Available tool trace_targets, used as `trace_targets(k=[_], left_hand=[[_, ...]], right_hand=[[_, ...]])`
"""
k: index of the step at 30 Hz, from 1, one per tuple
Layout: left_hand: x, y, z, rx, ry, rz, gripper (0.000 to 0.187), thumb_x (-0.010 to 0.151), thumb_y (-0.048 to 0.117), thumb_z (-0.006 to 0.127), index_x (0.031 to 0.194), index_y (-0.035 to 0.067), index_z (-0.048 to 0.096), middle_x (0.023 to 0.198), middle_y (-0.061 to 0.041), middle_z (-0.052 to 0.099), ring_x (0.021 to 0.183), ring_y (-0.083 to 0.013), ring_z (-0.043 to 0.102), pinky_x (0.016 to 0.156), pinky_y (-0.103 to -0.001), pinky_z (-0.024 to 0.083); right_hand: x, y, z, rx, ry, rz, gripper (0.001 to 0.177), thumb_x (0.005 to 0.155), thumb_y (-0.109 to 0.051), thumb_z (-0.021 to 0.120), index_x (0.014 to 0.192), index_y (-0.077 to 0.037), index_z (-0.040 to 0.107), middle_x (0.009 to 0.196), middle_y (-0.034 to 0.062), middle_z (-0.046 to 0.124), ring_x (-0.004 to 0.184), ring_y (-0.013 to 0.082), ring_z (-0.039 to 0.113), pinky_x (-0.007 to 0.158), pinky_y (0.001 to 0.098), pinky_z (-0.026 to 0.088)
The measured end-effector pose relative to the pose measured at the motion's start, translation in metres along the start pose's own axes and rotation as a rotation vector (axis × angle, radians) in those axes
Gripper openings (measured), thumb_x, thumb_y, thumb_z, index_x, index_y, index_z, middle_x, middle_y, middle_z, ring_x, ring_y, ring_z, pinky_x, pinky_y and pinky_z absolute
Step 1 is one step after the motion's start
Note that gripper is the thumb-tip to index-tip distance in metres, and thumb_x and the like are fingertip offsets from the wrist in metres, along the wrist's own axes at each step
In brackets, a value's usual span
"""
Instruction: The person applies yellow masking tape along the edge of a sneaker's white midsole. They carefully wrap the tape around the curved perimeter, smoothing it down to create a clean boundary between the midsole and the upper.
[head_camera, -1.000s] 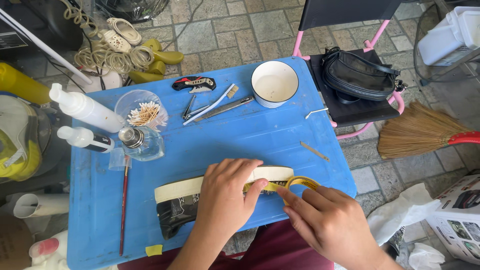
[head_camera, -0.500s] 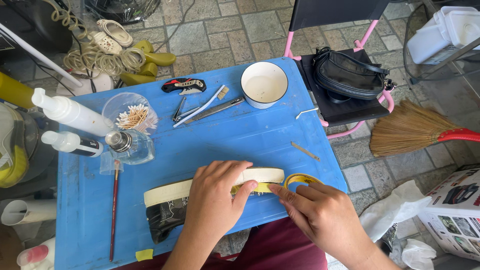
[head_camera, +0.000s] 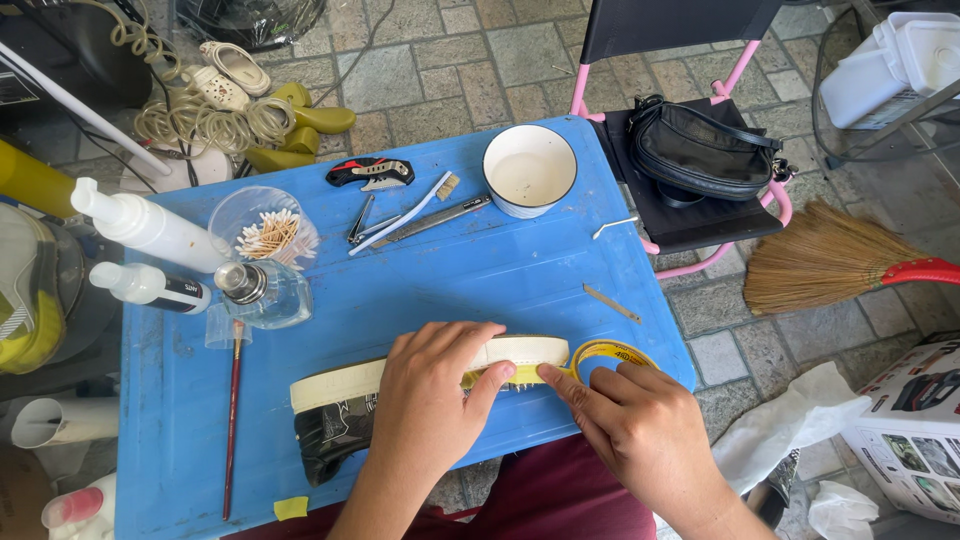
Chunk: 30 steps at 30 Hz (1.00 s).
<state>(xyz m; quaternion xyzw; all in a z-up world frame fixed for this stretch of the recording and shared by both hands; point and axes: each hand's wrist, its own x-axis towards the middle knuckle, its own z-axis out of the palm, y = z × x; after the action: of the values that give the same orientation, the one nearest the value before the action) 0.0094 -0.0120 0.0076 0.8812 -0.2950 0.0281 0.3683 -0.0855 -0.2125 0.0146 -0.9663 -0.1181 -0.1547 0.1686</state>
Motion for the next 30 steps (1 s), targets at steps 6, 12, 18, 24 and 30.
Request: trace_targets(k=[6, 12, 18, 24, 30], left_hand=[[0.0003, -0.0006, 0.0007, 0.005, -0.014, -0.008, 0.034, 0.086, 0.029, 0.076, 0.112, 0.007, 0.073, 0.109, -0.006, 0.077, 0.102, -0.0260, 0.068, 0.089, -0.043, 0.046], [0.0000, -0.0009, 0.0019, 0.012, -0.009, -0.013, 0.035, 0.086, 0.030, 0.076, 0.112, 0.007, 0.073, 0.110, -0.006, 0.077, 0.102, -0.0250, 0.069, 0.089, -0.043, 0.047], [-0.0005, -0.0011, 0.0019, 0.008, 0.001, -0.003, 0.034, 0.086, 0.029, 0.075, 0.112, 0.007, 0.073, 0.110, -0.006, 0.077, 0.103, -0.0251, 0.069, 0.090, -0.043, 0.047], [-0.0005, -0.0012, 0.0029, 0.020, -0.014, -0.017, 0.034, 0.086, 0.029, 0.075, 0.112, 0.007, 0.073, 0.109, -0.006, 0.077, 0.102, -0.0248, 0.069, 0.090, -0.043, 0.047], [-0.0006, -0.0013, 0.0030, 0.017, -0.002, 0.004, 0.035, 0.086, 0.029, 0.076, 0.113, 0.007, 0.073, 0.109, -0.007, 0.077, 0.103, -0.0256, 0.068, 0.090, -0.043, 0.046]], right_hand=[[-0.0019, 0.0007, 0.0032, -0.020, 0.014, 0.005, 0.048, 0.077, -0.018, 0.076, 0.125, -0.022, 0.074, 0.080, 0.0007, 0.069, 0.069, 0.0215, 0.065, 0.062, 0.0382, 0.054], [-0.0031, 0.0005, 0.0042, -0.016, 0.023, 0.005, 0.049, 0.078, -0.018, 0.076, 0.126, -0.022, 0.073, 0.081, 0.0006, 0.069, 0.072, 0.0213, 0.066, 0.067, 0.0381, 0.055], [-0.0024, -0.0003, 0.0046, 0.006, 0.034, 0.010, 0.048, 0.078, -0.016, 0.076, 0.126, -0.021, 0.073, 0.083, 0.0020, 0.070, 0.074, 0.0225, 0.067, 0.068, 0.0379, 0.056], [-0.0021, -0.0013, 0.0049, 0.028, 0.038, 0.030, 0.047, 0.079, -0.016, 0.076, 0.125, -0.021, 0.074, 0.084, 0.0020, 0.071, 0.074, 0.0237, 0.068, 0.066, 0.0373, 0.056], [-0.0022, -0.0020, 0.0059, 0.036, 0.031, 0.047, 0.045, 0.079, -0.016, 0.075, 0.124, -0.021, 0.075, 0.083, 0.0022, 0.071, 0.073, 0.0239, 0.068, 0.063, 0.0375, 0.056]])
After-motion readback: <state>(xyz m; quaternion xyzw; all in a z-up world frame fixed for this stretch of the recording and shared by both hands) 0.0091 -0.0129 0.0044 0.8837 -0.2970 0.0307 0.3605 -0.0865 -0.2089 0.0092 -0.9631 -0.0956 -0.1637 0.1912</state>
